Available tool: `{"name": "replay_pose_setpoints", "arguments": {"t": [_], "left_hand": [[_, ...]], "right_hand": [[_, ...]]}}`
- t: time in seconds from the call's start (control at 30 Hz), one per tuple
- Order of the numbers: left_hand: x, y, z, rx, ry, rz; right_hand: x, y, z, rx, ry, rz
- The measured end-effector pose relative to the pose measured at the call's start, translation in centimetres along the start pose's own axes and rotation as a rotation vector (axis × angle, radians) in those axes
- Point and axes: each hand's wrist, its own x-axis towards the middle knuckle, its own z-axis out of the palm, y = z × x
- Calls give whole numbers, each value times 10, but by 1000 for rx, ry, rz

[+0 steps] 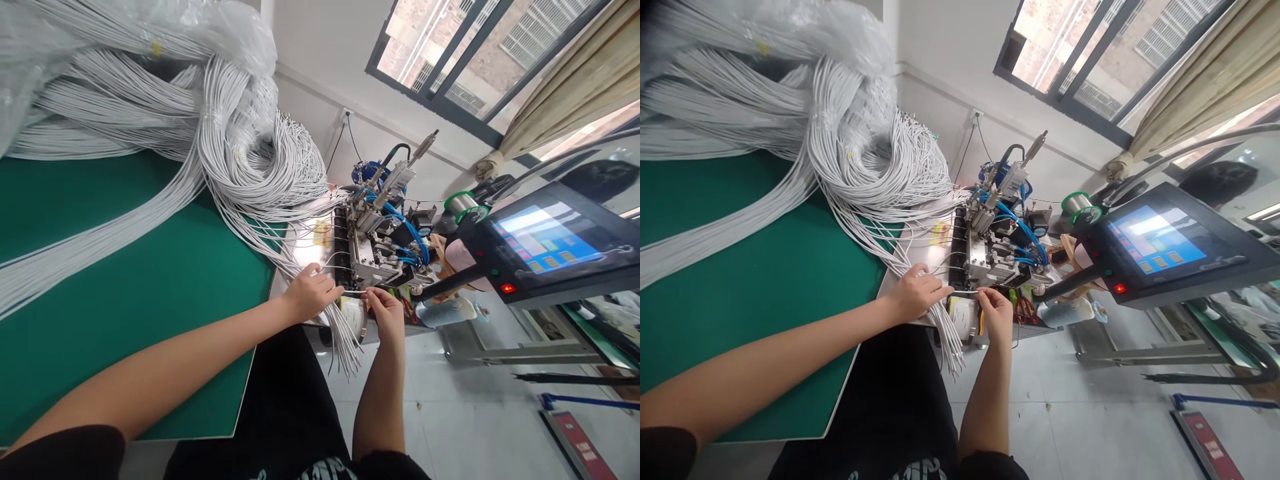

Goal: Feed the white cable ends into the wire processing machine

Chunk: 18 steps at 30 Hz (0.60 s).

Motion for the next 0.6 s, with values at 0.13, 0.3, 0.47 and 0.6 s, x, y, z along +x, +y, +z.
{"name": "replay_pose_setpoints", "arguments": {"t": [0.13,0.3,0.47,0.6], "left_hand": [[1,2,-1,25,36,-24],[1,4,2,62,8,-90],[0,5,5,57,-39,-112],[0,5,6,45,-49,-134]], "right_hand": [[7,2,1,-240,-4,-66],[12,4,5,-261,-3,-118],[21,12,9,-77,-101,-109],[24,19,14,122,-105,36]]}}
